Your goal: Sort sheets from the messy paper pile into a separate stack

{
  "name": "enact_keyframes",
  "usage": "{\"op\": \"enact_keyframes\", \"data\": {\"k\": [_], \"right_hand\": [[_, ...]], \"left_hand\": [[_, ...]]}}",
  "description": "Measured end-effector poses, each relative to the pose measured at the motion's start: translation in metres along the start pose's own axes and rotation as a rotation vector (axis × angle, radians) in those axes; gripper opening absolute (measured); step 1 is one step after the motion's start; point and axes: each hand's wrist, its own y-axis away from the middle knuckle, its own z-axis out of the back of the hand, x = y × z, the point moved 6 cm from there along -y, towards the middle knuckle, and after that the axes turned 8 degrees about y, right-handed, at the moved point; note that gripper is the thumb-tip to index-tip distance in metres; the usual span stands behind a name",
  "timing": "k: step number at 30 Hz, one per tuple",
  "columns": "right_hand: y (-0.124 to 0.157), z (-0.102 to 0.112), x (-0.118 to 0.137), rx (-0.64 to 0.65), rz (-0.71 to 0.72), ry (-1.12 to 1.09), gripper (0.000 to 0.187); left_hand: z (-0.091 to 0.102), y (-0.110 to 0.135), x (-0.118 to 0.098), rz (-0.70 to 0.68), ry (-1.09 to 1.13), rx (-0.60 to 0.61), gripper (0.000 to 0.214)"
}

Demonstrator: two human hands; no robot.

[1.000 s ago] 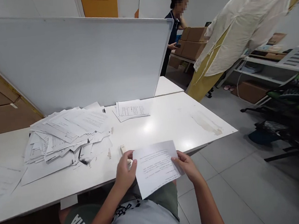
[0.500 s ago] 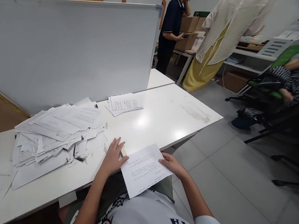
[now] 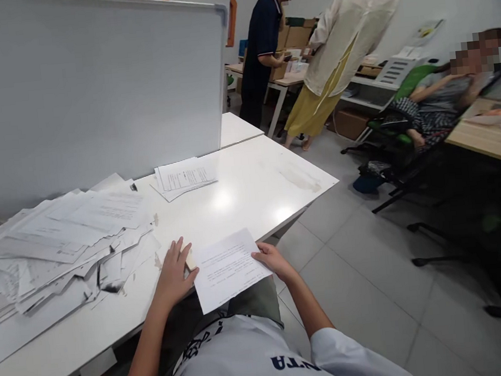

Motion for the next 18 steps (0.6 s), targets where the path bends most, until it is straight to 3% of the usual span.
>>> {"op": "enact_keyframes", "data": {"k": [12, 18], "right_hand": [[-0.030, -0.005, -0.015, -0.010, -0.013, 0.037, 0.030], [-0.030, 0.002, 0.000, -0.036, 0.063, 0.081, 0.034]], "left_hand": [[-0.001, -0.006, 0.008, 0.009, -0.016, -0.007, 0.060], [-0.005, -0.014, 0.015, -0.006, -0.038, 0.023, 0.067]]}}
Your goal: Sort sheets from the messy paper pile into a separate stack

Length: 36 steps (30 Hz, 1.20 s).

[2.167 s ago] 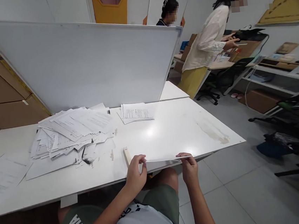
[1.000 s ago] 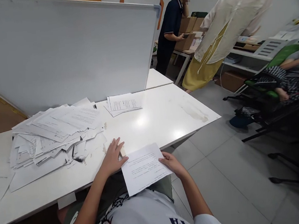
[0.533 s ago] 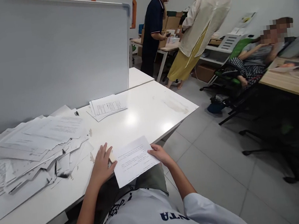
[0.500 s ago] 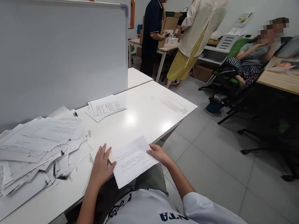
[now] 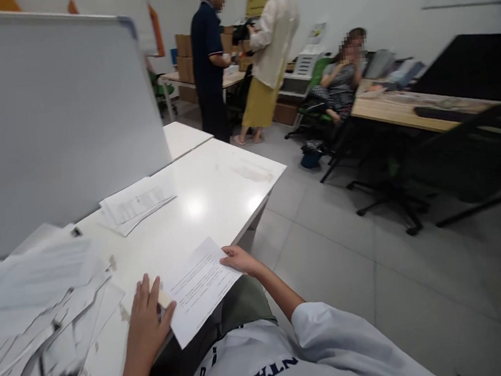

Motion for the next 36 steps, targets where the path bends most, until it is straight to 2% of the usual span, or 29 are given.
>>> {"op": "enact_keyframes", "data": {"k": [4, 7, 14, 18, 22, 27, 31, 33, 36], "right_hand": [[0.001, 0.015, 0.010, -0.135, 0.023, -0.007, 0.039], [0.002, 0.015, 0.012, -0.159, 0.021, -0.008, 0.039], [-0.001, 0.003, 0.004, -0.055, -0.031, 0.004, 0.035], [-0.005, -0.005, -0.009, 0.034, -0.109, -0.007, 0.032], [-0.007, -0.006, -0.015, 0.053, -0.127, -0.013, 0.029], [-0.007, 0.000, -0.009, 0.031, -0.109, 0.030, 0.024], [-0.011, 0.008, 0.009, 0.066, -0.057, 0.022, 0.024], [-0.015, 0.017, 0.019, 0.014, -0.005, -0.004, 0.022], [-0.021, 0.041, 0.028, -0.210, 0.061, -0.093, 0.020]], "left_hand": [[-0.002, -0.012, 0.018, 0.054, -0.023, 0.057, 0.071], [-0.004, -0.016, 0.021, 0.073, 0.000, 0.110, 0.067], [-0.009, -0.001, 0.005, 0.034, -0.009, -0.050, 0.061], [-0.012, 0.007, -0.003, 0.022, -0.015, -0.070, 0.055], [-0.008, 0.010, -0.006, 0.027, 0.045, -0.100, 0.055], [-0.007, 0.010, -0.003, 0.029, 0.143, -0.091, 0.058], [-0.008, 0.009, -0.001, -0.025, 0.128, -0.146, 0.061], [-0.009, 0.008, -0.001, -0.057, 0.113, -0.174, 0.062], [-0.010, 0.007, -0.004, -0.084, 0.099, -0.193, 0.066]]}}
